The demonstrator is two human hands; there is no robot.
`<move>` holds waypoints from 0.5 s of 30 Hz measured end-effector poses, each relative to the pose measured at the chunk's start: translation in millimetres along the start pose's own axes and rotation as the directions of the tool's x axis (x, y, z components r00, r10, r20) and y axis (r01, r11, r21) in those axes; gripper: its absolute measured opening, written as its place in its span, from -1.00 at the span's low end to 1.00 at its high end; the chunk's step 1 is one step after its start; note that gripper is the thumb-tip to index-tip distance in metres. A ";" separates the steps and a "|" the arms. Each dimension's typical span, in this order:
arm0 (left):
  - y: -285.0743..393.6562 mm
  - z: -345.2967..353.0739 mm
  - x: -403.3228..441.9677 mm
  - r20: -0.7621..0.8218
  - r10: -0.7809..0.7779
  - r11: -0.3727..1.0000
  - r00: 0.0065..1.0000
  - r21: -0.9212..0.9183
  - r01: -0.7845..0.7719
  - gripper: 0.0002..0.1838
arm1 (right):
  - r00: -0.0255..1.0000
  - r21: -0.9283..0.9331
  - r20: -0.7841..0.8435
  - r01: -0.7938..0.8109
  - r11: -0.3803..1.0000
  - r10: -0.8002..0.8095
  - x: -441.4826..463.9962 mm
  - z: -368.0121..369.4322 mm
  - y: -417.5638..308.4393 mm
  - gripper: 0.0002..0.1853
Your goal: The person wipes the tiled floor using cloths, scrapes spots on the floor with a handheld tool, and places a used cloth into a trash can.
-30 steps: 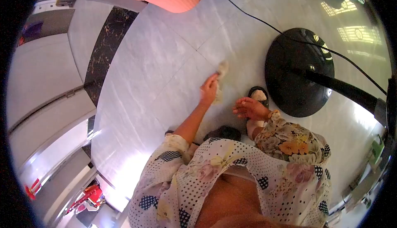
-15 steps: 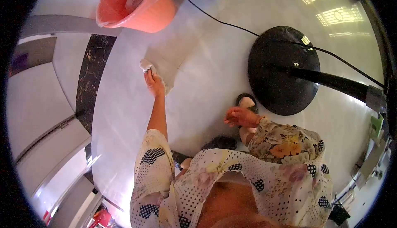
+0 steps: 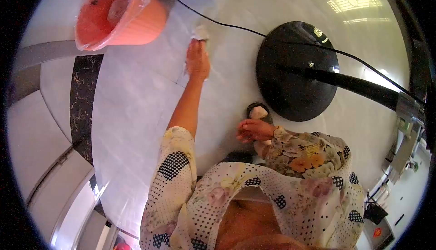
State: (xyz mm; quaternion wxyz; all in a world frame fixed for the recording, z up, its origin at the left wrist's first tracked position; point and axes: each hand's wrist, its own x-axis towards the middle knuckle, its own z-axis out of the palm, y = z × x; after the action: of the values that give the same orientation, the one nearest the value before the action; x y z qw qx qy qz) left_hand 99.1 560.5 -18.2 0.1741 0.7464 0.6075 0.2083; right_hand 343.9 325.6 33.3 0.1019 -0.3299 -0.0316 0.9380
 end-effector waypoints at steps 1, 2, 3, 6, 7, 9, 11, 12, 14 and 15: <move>15.2 6.3 1.0 -0.003 0.062 0.998 0.998 0.005 -0.062 -0.47 | 1.000 -0.013 -0.006 0.011 1.000 -0.011 -0.8 1.6 0.2 -0.76; 29.8 10.6 0.3 0.052 0.069 0.997 0.996 0.028 -0.070 -0.48 | 1.000 -0.027 -0.012 0.021 0.999 -0.021 -2.0 4.8 -0.3 -0.76; 44.9 12.1 -1.6 0.104 0.075 0.995 0.992 0.051 -0.081 -0.48 | 0.999 -0.042 -0.018 0.032 0.999 -0.032 -2.5 6.7 -1.2 -0.76; 67.7 18.3 -13.7 0.167 0.157 0.982 0.973 0.074 -0.171 -0.54 | 1.000 0.014 -0.012 0.014 1.000 -0.014 -1.7 6.8 -0.5 -0.77; 70.9 20.4 -19.2 0.168 0.196 0.975 0.966 0.076 -0.210 -0.56 | 1.000 0.010 -0.006 0.030 1.000 -0.030 -1.8 7.6 -0.5 -0.77; 72.5 28.9 -36.6 0.134 0.253 0.965 0.958 0.031 -0.260 -0.62 | 0.998 -0.002 0.011 0.065 0.998 -0.065 -1.4 8.6 -3.6 -0.78; 79.5 27.4 -49.3 0.216 0.260 0.963 0.941 0.009 -0.268 -0.63 | 1.000 -0.056 -0.003 0.011 0.998 -0.011 1.1 2.8 -7.9 -0.78; 74.2 36.2 -59.5 0.084 0.280 0.954 0.956 -0.137 -0.268 -0.70 | 1.000 -0.081 -0.010 -0.017 0.997 0.017 2.2 -0.6 -11.8 -0.78; 74.9 41.8 -69.8 0.161 0.195 0.956 0.967 -0.254 -0.150 -0.72 | 0.994 -0.127 0.008 0.113 0.986 -0.113 -3.0 2.5 -28.4 -0.76; 77.2 41.3 -72.9 0.203 0.155 0.948 0.967 -0.307 -0.087 -0.73 | 0.984 -0.149 0.019 0.177 0.973 -0.176 -2.8 2.7 -37.7 -0.75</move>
State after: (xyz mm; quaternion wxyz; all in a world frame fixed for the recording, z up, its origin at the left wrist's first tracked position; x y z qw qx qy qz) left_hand 172.3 473.3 -21.0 0.3382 0.7667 0.4987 0.2215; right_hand 350.8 361.9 41.9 0.1598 -0.3297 -0.1315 0.9211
